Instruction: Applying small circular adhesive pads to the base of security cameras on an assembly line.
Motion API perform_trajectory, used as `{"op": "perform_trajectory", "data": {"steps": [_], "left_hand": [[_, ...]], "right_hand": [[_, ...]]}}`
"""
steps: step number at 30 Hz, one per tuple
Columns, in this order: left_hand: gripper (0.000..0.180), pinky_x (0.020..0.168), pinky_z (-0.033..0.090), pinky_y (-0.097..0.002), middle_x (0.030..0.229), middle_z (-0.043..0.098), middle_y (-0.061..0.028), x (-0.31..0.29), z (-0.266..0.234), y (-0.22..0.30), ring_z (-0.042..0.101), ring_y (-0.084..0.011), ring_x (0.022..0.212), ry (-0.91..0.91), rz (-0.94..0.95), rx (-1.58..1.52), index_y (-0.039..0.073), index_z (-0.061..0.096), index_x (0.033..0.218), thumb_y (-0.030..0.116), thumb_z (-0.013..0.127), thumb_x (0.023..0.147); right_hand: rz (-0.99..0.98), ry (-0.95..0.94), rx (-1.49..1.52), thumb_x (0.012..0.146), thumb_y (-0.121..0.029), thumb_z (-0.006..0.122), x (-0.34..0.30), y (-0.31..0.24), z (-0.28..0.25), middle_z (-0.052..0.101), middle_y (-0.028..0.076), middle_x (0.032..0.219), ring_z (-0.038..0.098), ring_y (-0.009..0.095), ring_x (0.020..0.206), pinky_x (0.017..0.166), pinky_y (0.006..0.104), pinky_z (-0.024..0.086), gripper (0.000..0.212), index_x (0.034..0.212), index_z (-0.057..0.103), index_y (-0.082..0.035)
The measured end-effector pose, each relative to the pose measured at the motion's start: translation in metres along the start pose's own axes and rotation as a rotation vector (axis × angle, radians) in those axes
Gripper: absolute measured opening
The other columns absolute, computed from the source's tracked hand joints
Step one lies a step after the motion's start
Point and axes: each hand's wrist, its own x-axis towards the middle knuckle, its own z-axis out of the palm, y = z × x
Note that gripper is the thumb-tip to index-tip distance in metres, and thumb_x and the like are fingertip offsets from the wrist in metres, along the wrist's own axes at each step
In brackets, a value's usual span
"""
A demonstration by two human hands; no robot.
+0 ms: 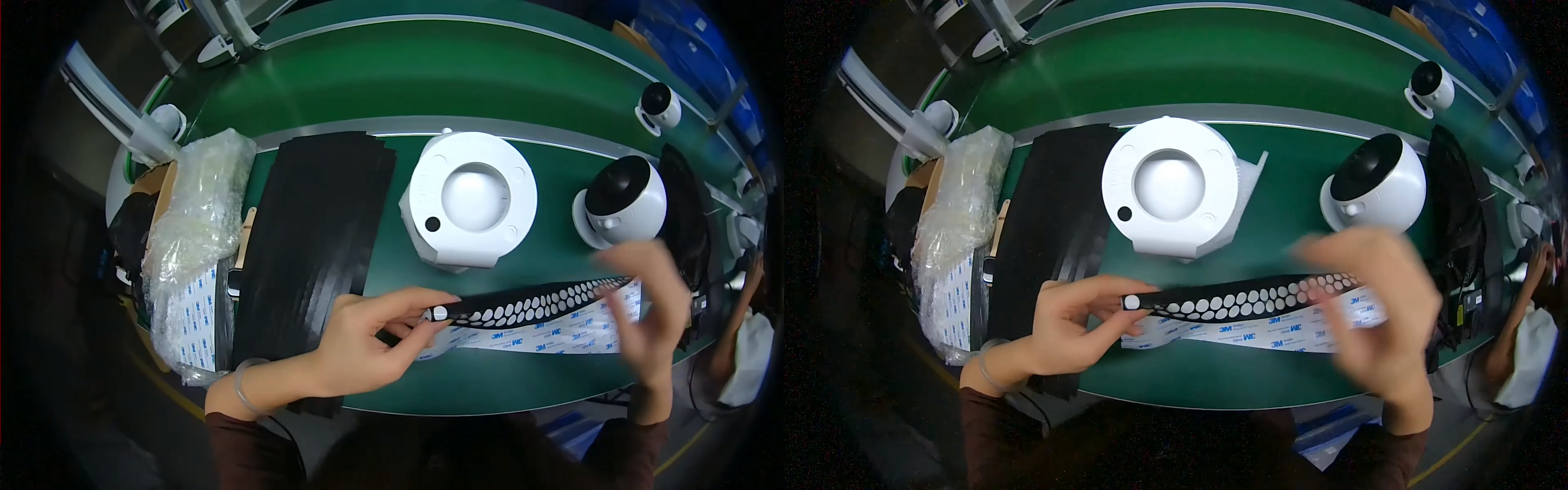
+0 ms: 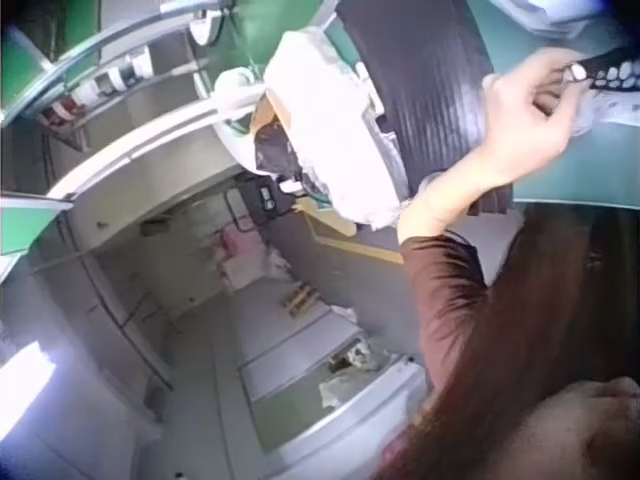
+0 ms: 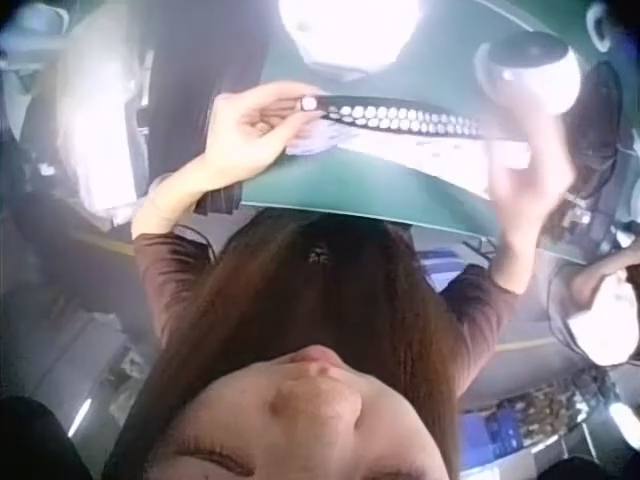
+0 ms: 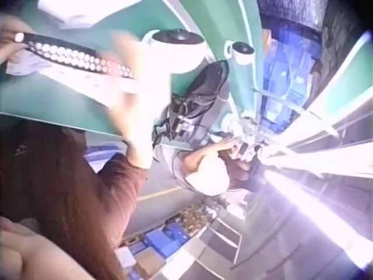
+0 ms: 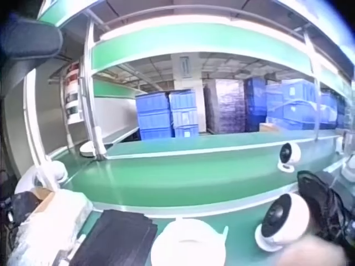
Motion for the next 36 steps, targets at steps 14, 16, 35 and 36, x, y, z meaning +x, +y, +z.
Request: {"op": "perform_trajectory", "data": {"steps": [14, 16, 35, 36], "left_hand": [[0.013, 0.054, 0.049, -0.0205, 0.072, 0.065, -0.0090, 0.005, 0.003, -0.012, 0.065, -0.0149, 0.065, 0.125, 0.082, -0.022, -0.002, 0.061, 0.089, -0.001, 0.057, 0.077], [0.010, 0.049, 0.047, -0.0206, 0.065, 0.063, -0.0083, 0.005, 0.001, -0.005, 0.064, -0.0143, 0.057, 0.155, 0.159, 0.134, -0.002, 0.061, 0.087, 0.000, 0.057, 0.077], [0.010, 0.041, 0.043, -0.0229, 0.061, 0.060, -0.0095, 0.000, 0.002, -0.007, 0.057, -0.0165, 0.045, 0.232, 0.344, 0.278, -0.004, 0.059, 0.085, -0.002, 0.058, 0.074], [0.010, 0.041, 0.043, -0.0229, 0.061, 0.060, -0.0097, 0.000, 0.002, -0.007, 0.057, -0.0164, 0.045, 0.236, 0.345, 0.278, -0.004, 0.059, 0.084, -0.003, 0.059, 0.074]], "right_hand": [[-0.017, -0.116, 0.405, 0.062, -0.002, 0.067, 0.031, -0.028, 0.078, 0.058, 0.005, 0.066, 0.058, 0.020, 0.057, 0.049, 0.0272, 0.044, 0.016, 0.077, 0.060, -0.006], [-0.064, -0.096, 0.423, 0.063, -0.003, 0.067, 0.031, -0.026, 0.079, 0.058, 0.005, 0.068, 0.058, 0.019, 0.057, 0.048, 0.0268, 0.044, 0.017, 0.078, 0.061, -0.006], [-0.266, 0.007, 0.190, 0.062, -0.004, 0.067, 0.029, -0.036, 0.080, 0.062, 0.008, 0.077, 0.058, 0.019, 0.061, 0.054, 0.0249, 0.045, 0.020, 0.081, 0.061, -0.001], [-0.266, 0.006, 0.188, 0.062, -0.004, 0.067, 0.029, -0.036, 0.080, 0.062, 0.008, 0.077, 0.058, 0.019, 0.061, 0.054, 0.0249, 0.045, 0.020, 0.081, 0.061, -0.001]]}}
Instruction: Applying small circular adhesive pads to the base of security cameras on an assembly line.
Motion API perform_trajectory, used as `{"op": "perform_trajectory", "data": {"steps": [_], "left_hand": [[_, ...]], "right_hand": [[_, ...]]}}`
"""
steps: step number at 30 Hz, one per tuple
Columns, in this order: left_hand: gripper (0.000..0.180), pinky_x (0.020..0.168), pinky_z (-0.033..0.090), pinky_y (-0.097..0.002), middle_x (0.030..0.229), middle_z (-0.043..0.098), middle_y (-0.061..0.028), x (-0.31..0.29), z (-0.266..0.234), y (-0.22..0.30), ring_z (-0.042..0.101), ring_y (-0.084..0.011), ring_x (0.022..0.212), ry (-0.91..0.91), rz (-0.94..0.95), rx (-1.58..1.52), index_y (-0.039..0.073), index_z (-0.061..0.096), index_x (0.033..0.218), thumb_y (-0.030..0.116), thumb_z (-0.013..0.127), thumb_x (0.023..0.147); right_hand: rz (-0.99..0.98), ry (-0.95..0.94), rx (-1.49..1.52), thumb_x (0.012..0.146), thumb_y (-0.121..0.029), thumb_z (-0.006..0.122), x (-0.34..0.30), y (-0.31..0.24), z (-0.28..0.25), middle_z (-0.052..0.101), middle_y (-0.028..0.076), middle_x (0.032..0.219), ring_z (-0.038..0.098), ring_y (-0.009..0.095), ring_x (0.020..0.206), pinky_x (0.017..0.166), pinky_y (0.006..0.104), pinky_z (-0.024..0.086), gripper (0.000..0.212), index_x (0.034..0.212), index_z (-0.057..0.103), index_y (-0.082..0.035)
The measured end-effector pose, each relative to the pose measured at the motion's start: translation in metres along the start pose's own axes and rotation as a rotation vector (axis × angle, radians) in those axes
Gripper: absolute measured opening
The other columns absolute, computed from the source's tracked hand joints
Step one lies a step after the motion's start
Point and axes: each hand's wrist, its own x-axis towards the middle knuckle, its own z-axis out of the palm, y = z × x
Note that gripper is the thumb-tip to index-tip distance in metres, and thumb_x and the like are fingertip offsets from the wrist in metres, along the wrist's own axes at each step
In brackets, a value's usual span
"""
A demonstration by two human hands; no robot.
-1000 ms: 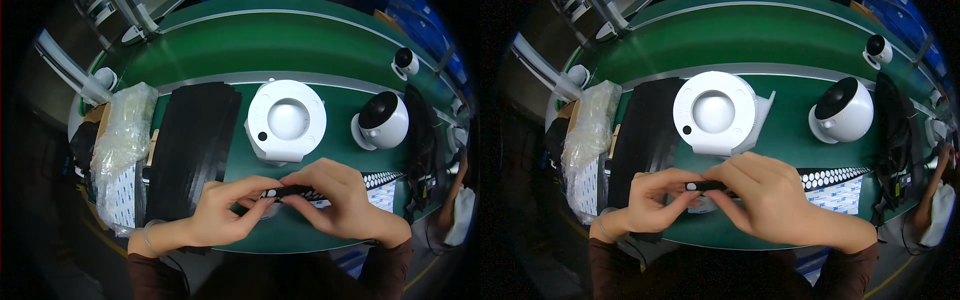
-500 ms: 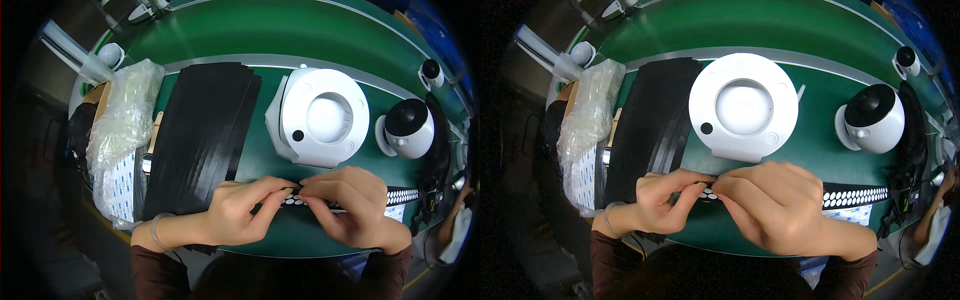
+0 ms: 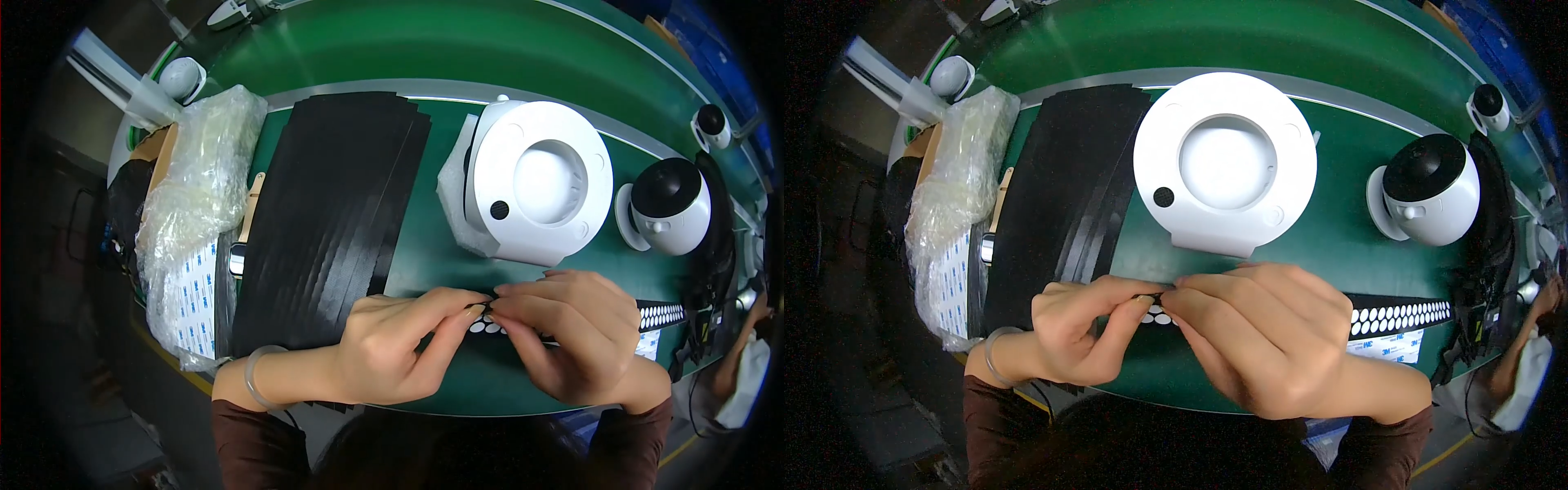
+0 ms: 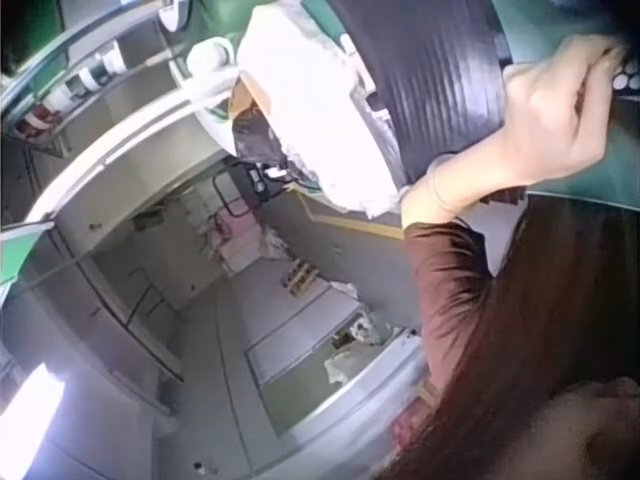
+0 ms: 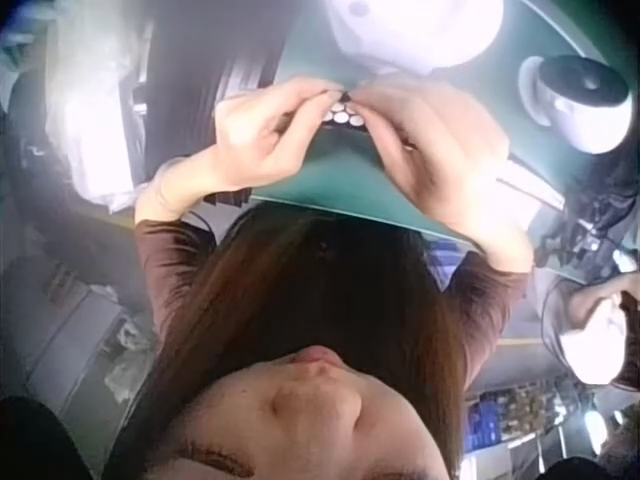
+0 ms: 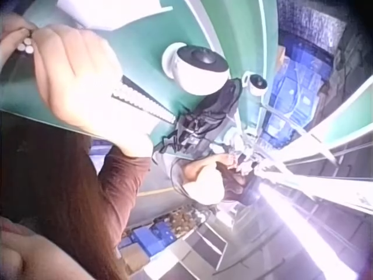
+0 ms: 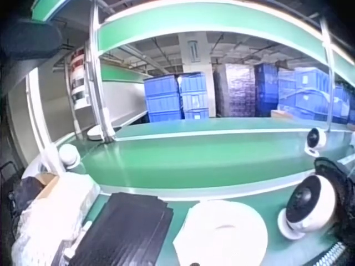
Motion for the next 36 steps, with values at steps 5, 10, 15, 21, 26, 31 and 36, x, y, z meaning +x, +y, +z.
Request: {"op": "perform_trajectory", "data": {"steps": [5, 10, 15, 21, 26, 31, 36], "left_hand": [[0.009, 0.041, 0.042, -0.0230, 0.061, 0.060, -0.0101, -0.003, 0.001, 0.000, 0.057, -0.0160, 0.045, 0.017, -0.006, -0.004, -0.004, 0.059, 0.083, -0.003, 0.059, 0.074], [0.008, 0.040, 0.042, -0.0226, 0.060, 0.060, -0.0100, -0.004, 0.004, 0.000, 0.057, -0.0155, 0.044, 0.025, 0.006, -0.002, -0.005, 0.059, 0.082, -0.003, 0.059, 0.074], [0.008, 0.040, 0.043, -0.0225, 0.062, 0.060, -0.0101, -0.004, 0.001, 0.002, 0.057, -0.0158, 0.045, 0.016, -0.004, 0.019, -0.005, 0.059, 0.082, -0.003, 0.059, 0.074], [0.009, 0.044, 0.045, -0.0224, 0.064, 0.061, -0.0107, 0.001, 0.000, 0.006, 0.059, -0.0166, 0.047, -0.020, -0.055, 0.030, -0.003, 0.060, 0.083, -0.003, 0.058, 0.074], [0.038, 0.049, 0.047, -0.0196, 0.056, 0.061, -0.0061, -0.001, 0.000, -0.009, 0.059, -0.0071, 0.055, 0.026, -0.290, -0.195, -0.005, 0.044, 0.115, -0.005, 0.052, 0.078], [0.055, 0.054, 0.050, -0.0205, 0.096, 0.060, -0.0223, 0.006, 0.003, -0.007, 0.062, -0.0100, 0.057, -0.003, -0.112, -0.117, -0.014, 0.030, 0.124, -0.011, 0.052, 0.074], [0.052, 0.053, 0.050, -0.0215, 0.125, 0.038, -0.0276, 0.004, 0.001, -0.012, 0.064, -0.0138, 0.059, -0.035, -0.073, -0.067, -0.019, 0.032, 0.118, -0.011, 0.053, 0.071]], "right_hand": [[0.036, -0.019, 0.013, 0.062, -0.003, 0.067, 0.000, -0.002, 0.000, 0.062, 0.007, 0.075, 0.058, 0.019, 0.059, 0.053, 0.0250, 0.045, 0.018, 0.079, 0.061, -0.002], [0.149, -0.091, 0.092, 0.062, -0.003, 0.067, 0.003, -0.002, -0.003, 0.061, 0.006, 0.074, 0.059, 0.020, 0.060, 0.053, 0.0253, 0.045, 0.018, 0.078, 0.060, -0.003], [0.138, -0.021, 0.053, 0.062, -0.002, 0.067, 0.003, -0.004, 0.001, 0.061, 0.005, 0.073, 0.059, 0.020, 0.060, 0.053, 0.0267, 0.045, 0.017, 0.078, 0.060, -0.003], [0.200, -0.077, 0.113, 0.062, -0.002, 0.067, 0.005, -0.008, -0.007, 0.061, 0.010, 0.077, 0.060, 0.022, 0.063, 0.056, 0.0270, 0.047, 0.016, 0.077, 0.059, 0.000], [0.338, -0.060, -0.096, 0.073, -0.010, 0.060, 0.012, -0.016, -0.044, 0.053, 0.019, 0.112, 0.053, 0.030, 0.103, 0.081, 0.0372, 0.045, 0.009, 0.077, 0.058, -0.003], [0.573, 0.187, 0.188, 0.075, -0.003, 0.060, 0.009, 0.022, -0.042, 0.054, 0.018, 0.113, 0.057, 0.023, 0.098, 0.078, 0.0294, 0.047, 0.004, 0.077, 0.059, 0.000], [0.664, 0.135, 0.302, 0.072, 0.001, 0.062, 0.014, 0.022, -0.033, 0.060, 0.010, 0.097, 0.059, 0.012, 0.074, 0.069, 0.0236, 0.047, 0.002, 0.074, 0.060, 0.002]]}}
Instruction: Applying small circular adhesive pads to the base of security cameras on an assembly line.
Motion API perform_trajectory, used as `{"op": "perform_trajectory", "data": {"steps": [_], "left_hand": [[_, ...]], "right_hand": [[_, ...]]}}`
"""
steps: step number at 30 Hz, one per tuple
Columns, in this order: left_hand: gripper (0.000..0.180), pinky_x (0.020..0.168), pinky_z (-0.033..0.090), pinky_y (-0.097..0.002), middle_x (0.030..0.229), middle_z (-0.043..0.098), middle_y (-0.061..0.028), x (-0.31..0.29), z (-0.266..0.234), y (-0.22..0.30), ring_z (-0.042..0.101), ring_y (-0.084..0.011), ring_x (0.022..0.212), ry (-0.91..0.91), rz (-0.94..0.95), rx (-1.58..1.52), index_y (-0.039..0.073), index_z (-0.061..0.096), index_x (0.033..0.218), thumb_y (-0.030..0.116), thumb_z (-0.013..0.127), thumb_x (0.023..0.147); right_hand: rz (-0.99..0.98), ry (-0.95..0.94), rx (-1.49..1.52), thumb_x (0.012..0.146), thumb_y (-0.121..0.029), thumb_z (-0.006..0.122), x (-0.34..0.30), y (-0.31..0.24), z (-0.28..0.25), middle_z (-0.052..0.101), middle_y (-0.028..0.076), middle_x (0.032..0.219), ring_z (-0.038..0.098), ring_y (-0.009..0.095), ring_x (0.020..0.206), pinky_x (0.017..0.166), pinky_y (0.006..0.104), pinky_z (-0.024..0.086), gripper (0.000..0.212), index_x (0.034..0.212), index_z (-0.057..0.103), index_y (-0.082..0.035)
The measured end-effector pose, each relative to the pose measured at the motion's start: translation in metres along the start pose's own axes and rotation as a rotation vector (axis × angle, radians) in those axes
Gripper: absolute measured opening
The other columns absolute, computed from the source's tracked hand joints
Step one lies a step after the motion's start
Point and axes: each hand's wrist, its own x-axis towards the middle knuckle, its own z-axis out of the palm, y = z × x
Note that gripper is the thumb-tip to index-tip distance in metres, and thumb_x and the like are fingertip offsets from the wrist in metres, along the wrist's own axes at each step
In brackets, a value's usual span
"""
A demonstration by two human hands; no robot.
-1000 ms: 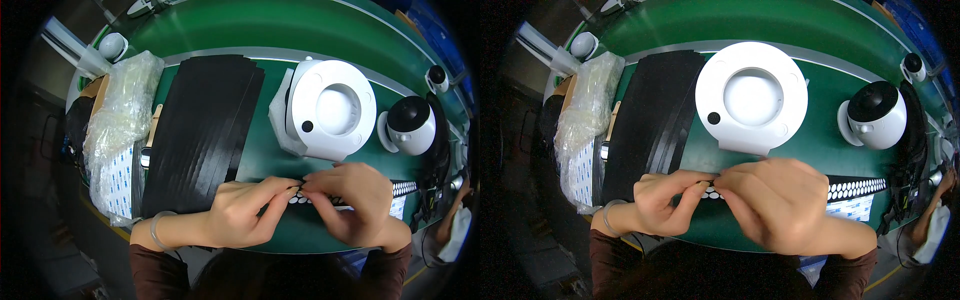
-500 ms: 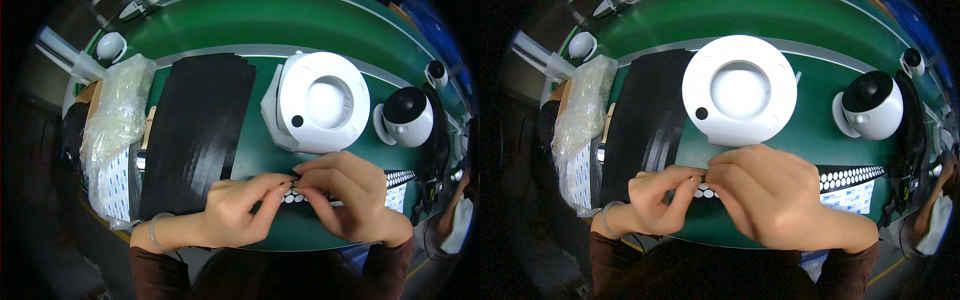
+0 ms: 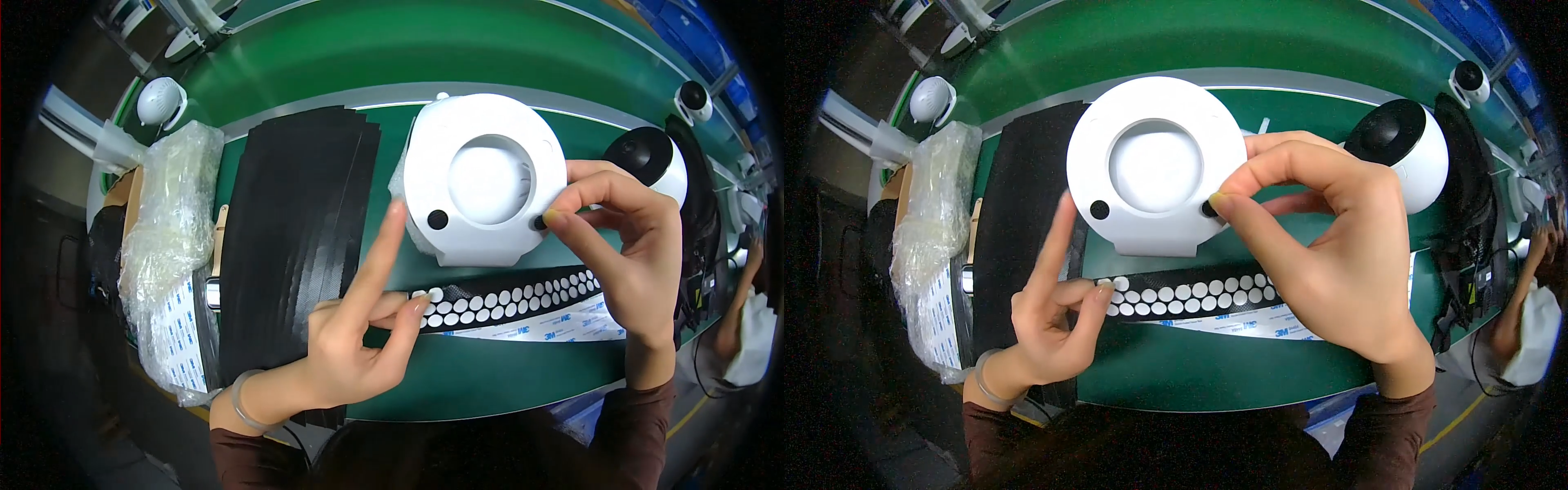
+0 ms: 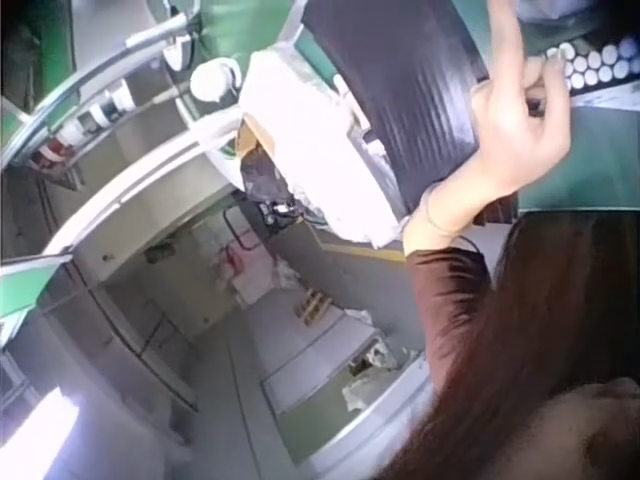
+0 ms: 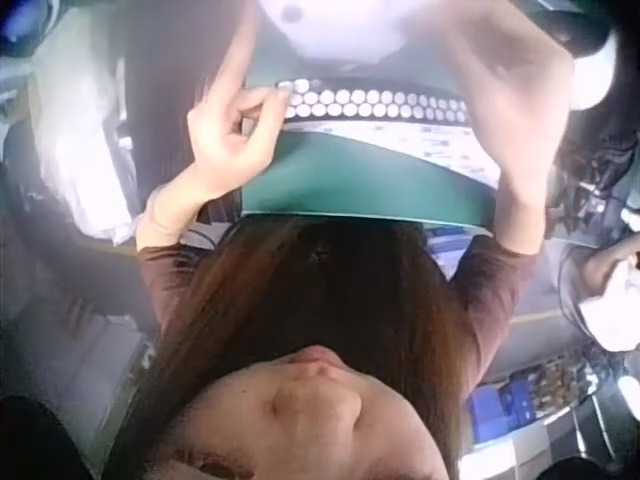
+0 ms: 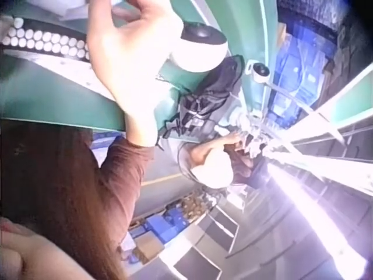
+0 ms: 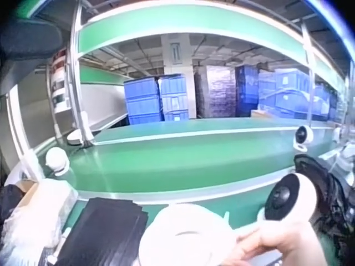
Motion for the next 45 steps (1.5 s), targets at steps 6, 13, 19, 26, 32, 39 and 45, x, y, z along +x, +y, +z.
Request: {"op": "perform_trajectory", "data": {"steps": [6, 13, 19, 26, 32, 39, 45], "left_hand": [[0.063, 0.049, 0.041, -0.0158, 0.097, 0.060, -0.0230, 0.002, -0.004, 0.000, 0.055, -0.0051, 0.056, -0.108, 0.013, 0.067, -0.014, 0.015, 0.130, -0.011, 0.046, 0.076], [0.062, 0.049, 0.040, -0.0153, 0.098, 0.060, -0.0231, 0.002, -0.002, -0.002, 0.055, -0.0058, 0.055, -0.105, 0.046, 0.073, -0.015, 0.016, 0.129, -0.011, 0.047, 0.075], [0.049, 0.049, 0.049, -0.0208, 0.125, 0.040, -0.0260, 0.001, 0.002, 0.001, 0.062, -0.0126, 0.054, 0.013, 0.026, -0.003, -0.019, 0.037, 0.115, -0.012, 0.053, 0.069], [0.049, 0.049, 0.049, -0.0209, 0.126, 0.038, -0.0257, 0.001, 0.001, -0.002, 0.061, -0.0126, 0.053, -0.008, 0.072, 0.008, -0.018, 0.038, 0.115, -0.011, 0.054, 0.070], [0.044, 0.049, 0.049, -0.0208, 0.102, 0.057, -0.0214, -0.002, 0.000, 0.004, 0.061, -0.0115, 0.053, 0.001, 0.005, 0.055, -0.014, 0.041, 0.115, -0.009, 0.053, 0.073], [0.026, 0.058, 0.052, -0.0228, 0.074, 0.063, -0.0136, -0.007, 0.001, -0.007, 0.063, -0.0136, 0.060, -0.090, -0.095, -0.148, -0.006, 0.056, 0.099, -0.001, 0.060, 0.074], [0.015, 0.054, 0.051, -0.0219, 0.076, 0.064, -0.0113, -0.002, 0.000, 0.000, 0.063, -0.0164, 0.060, -0.122, -0.117, -0.148, -0.002, 0.063, 0.087, 0.003, 0.064, 0.073]], "right_hand": [[0.002, 0.012, -0.012, 0.072, 0.001, 0.062, -0.001, 0.000, 0.001, 0.059, 0.008, 0.094, 0.058, 0.012, 0.073, 0.067, 0.0225, 0.046, 0.003, 0.073, 0.059, 0.001], [-0.013, 0.008, -0.058, 0.071, 0.002, 0.062, 0.000, 0.001, 0.001, 0.059, 0.008, 0.094, 0.058, 0.012, 0.074, 0.068, 0.0229, 0.046, 0.003, 0.072, 0.059, 0.001], [-0.067, 0.000, -0.113, 0.070, 0.003, 0.062, -0.001, 0.003, 0.003, 0.059, 0.008, 0.090, 0.057, 0.011, 0.072, 0.071, 0.0232, 0.046, 0.005, 0.069, 0.057, 0.001], [0.188, -0.075, 0.321, 0.068, 0.007, 0.062, 0.009, 0.014, -0.001, 0.057, 0.007, 0.078, 0.060, 0.012, 0.060, 0.052, 0.0185, 0.048, 0.040, 0.102, 0.041, 0.001], [0.152, -0.157, 0.236, 0.072, 0.001, 0.064, 0.019, 0.018, -0.010, 0.060, 0.001, 0.071, 0.054, 0.003, 0.066, 0.053, 0.0132, 0.042, 0.028, 0.098, 0.053, 0.001], [0.110, -0.232, 0.142, 0.065, 0.007, 0.065, 0.010, 0.017, 0.006, 0.058, 0.004, 0.090, 0.056, 0.009, 0.075, 0.056, 0.0180, 0.047, 0.037, 0.100, 0.053, 0.002], [-0.350, 0.090, -0.455, 0.060, 0.002, 0.069, -0.015, -0.015, -0.012, 0.059, 0.007, 0.086, 0.053, 0.012, 0.070, 0.056, 0.0199, 0.040, 0.036, 0.094, 0.058, 0.000]]}}
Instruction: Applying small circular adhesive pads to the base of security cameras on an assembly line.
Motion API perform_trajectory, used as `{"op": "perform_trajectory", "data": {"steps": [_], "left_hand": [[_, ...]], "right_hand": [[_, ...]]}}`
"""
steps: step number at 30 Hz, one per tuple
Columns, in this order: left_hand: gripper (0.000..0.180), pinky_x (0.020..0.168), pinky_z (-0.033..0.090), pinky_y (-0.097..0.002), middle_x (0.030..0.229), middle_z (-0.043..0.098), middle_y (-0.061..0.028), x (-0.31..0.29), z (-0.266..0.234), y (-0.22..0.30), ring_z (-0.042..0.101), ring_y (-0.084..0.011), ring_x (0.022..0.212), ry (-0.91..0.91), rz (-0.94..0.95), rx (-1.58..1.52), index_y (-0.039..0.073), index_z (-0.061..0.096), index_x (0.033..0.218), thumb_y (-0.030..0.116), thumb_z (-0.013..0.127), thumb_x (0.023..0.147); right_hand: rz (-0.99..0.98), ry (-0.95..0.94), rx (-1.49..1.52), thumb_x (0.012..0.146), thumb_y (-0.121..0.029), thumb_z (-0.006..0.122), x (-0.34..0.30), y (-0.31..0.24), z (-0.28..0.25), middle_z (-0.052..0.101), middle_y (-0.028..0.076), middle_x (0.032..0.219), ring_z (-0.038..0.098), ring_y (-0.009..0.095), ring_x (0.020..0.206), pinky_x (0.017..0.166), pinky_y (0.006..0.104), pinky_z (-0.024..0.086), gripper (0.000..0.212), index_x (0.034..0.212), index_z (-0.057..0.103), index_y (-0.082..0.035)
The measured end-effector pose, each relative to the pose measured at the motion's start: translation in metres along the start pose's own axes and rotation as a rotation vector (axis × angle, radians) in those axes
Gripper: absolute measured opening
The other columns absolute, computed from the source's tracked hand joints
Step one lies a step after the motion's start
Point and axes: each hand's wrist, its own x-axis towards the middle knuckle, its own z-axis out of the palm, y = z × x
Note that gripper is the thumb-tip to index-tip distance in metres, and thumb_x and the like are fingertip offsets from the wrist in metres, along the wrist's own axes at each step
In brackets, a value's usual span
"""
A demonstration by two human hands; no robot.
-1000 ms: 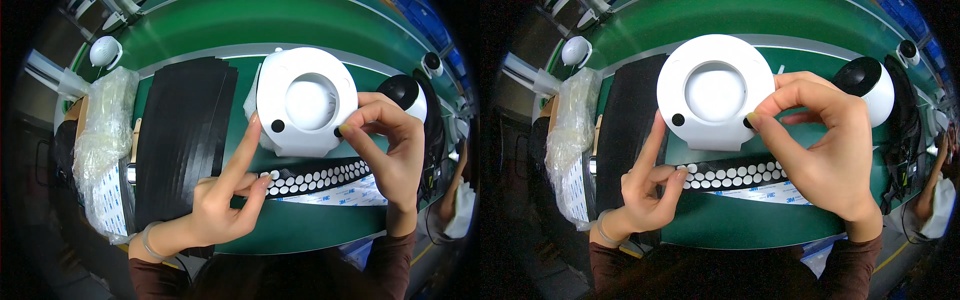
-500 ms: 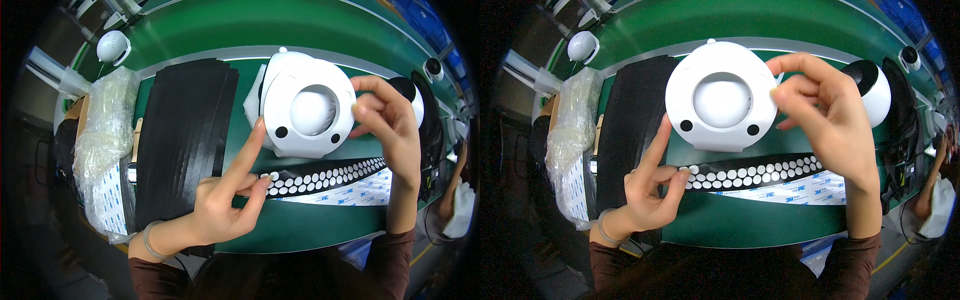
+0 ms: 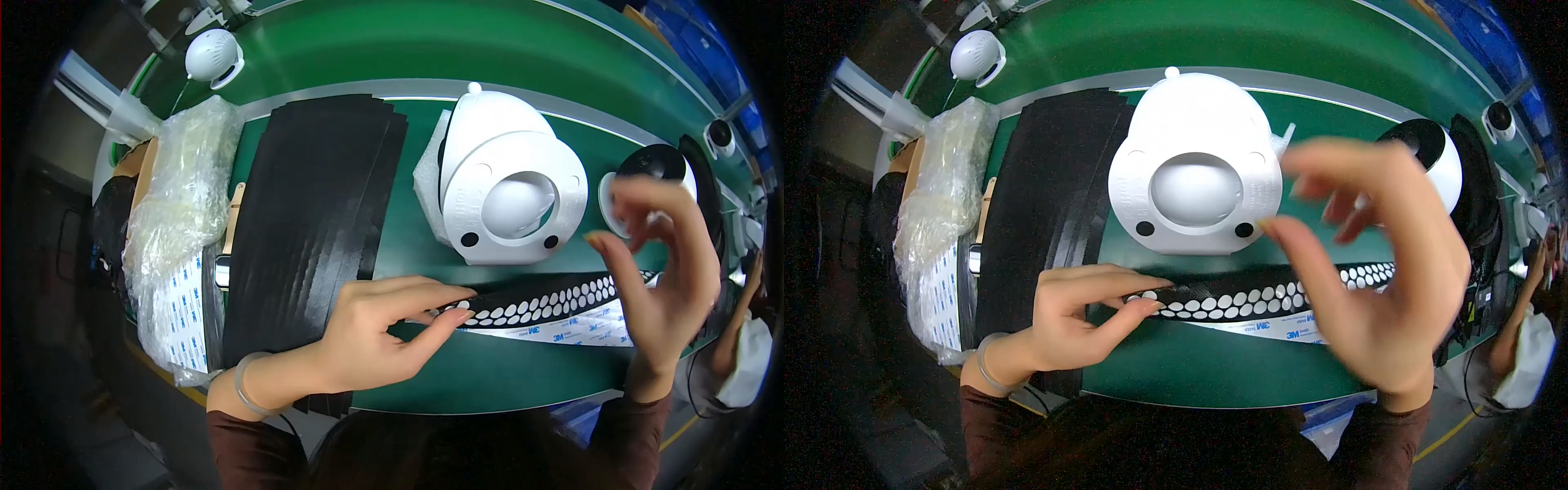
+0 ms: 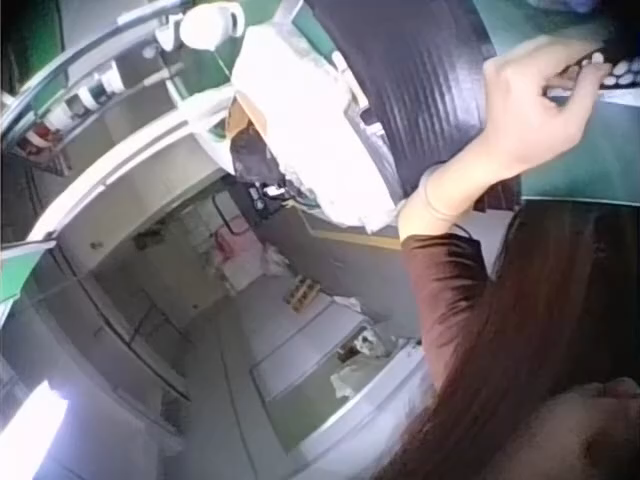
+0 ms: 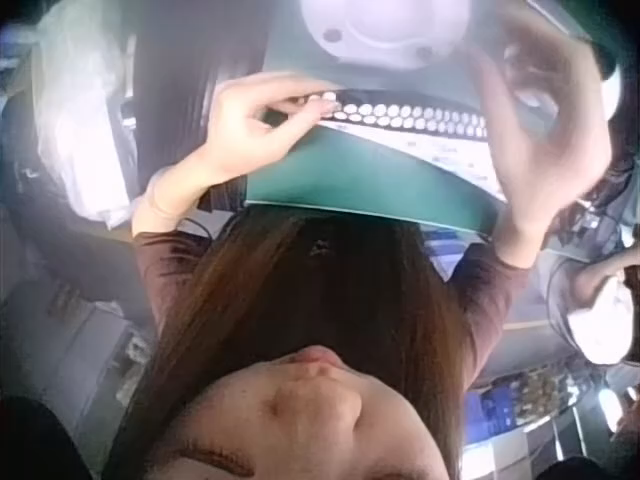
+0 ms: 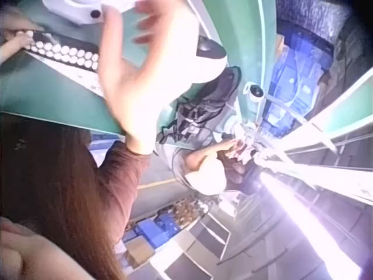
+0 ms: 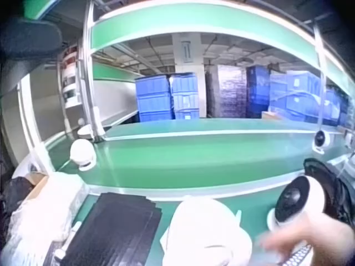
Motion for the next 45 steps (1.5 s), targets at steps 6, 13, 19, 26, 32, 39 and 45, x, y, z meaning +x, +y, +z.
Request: {"op": "perform_trajectory", "data": {"steps": [6, 13, 19, 26, 32, 39, 45], "left_hand": [[0.013, 0.048, 0.049, -0.0212, 0.074, 0.064, -0.0115, -0.006, 0.000, 0.000, 0.063, -0.0160, 0.056, 0.034, -0.026, 0.014, -0.001, 0.064, 0.085, 0.001, 0.063, 0.073], [0.011, 0.044, 0.045, -0.0209, 0.071, 0.063, -0.0100, -0.009, 0.003, -0.003, 0.061, -0.0152, 0.052, 0.076, 0.078, 0.062, -0.001, 0.063, 0.083, 0.000, 0.063, 0.072], [0.010, 0.041, 0.042, -0.0214, 0.067, 0.062, -0.0083, -0.010, 0.002, -0.001, 0.056, -0.0150, 0.046, 0.088, 0.155, 0.140, 0.000, 0.063, 0.082, 0.001, 0.064, 0.072], [0.010, 0.041, 0.042, -0.0217, 0.066, 0.062, -0.0085, -0.012, 0.004, -0.001, 0.056, -0.0151, 0.046, 0.107, 0.189, 0.146, -0.001, 0.062, 0.082, 0.000, 0.064, 0.072], [0.008, 0.043, 0.044, -0.0217, 0.069, 0.063, -0.0103, -0.010, 0.002, 0.003, 0.060, -0.0159, 0.052, 0.116, 0.096, 0.133, -0.002, 0.062, 0.080, 0.000, 0.063, 0.072], [0.021, 0.046, 0.046, -0.0217, 0.069, 0.063, -0.0102, -0.009, 0.003, -0.007, 0.059, -0.0118, 0.052, 0.178, -0.042, -0.012, -0.002, 0.059, 0.095, -0.003, 0.059, 0.075], [0.060, 0.050, 0.048, -0.0238, 0.073, 0.062, -0.0121, -0.002, -0.001, 0.000, 0.055, -0.0109, 0.047, 0.093, -0.006, 0.038, 0.002, 0.033, 0.130, -0.005, 0.056, 0.075]], "right_hand": [[-0.303, -0.169, 0.135, 0.059, -0.003, 0.068, -0.016, -0.012, 0.038, 0.058, 0.007, 0.076, 0.056, 0.020, 0.066, 0.052, 0.0275, 0.046, 0.021, 0.078, 0.061, -0.002], [-0.276, -0.177, 0.170, 0.060, -0.004, 0.068, -0.019, -0.012, 0.044, 0.058, 0.005, 0.072, 0.057, 0.019, 0.063, 0.051, 0.0257, 0.046, 0.018, 0.077, 0.061, -0.003], [-0.171, -0.256, 0.211, 0.059, 0.002, 0.069, -0.019, -0.016, 0.042, 0.060, 0.008, 0.074, 0.057, 0.022, 0.065, 0.058, 0.0275, 0.046, 0.019, 0.076, 0.061, -0.002], [-0.196, -0.258, 0.230, 0.060, 0.000, 0.068, -0.018, -0.010, 0.048, 0.059, 0.006, 0.074, 0.056, 0.020, 0.063, 0.054, 0.0272, 0.046, 0.017, 0.075, 0.060, -0.003], [-0.293, -0.202, 0.196, 0.061, -0.004, 0.066, -0.018, -0.008, 0.051, 0.057, 0.004, 0.073, 0.056, 0.018, 0.063, 0.050, 0.0265, 0.045, 0.016, 0.075, 0.059, -0.004], [-0.209, -0.248, 0.365, 0.062, -0.002, 0.068, -0.007, -0.017, 0.037, 0.062, 0.009, 0.079, 0.058, 0.025, 0.071, 0.065, 0.0312, 0.047, 0.013, 0.071, 0.058, -0.002], [-0.234, -0.010, 0.036, 0.071, -0.001, 0.061, 0.034, -0.005, 0.025, 0.055, 0.020, 0.111, 0.056, 0.021, 0.094, 0.083, 0.0294, 0.041, 0.007, 0.076, 0.057, 0.002]]}}
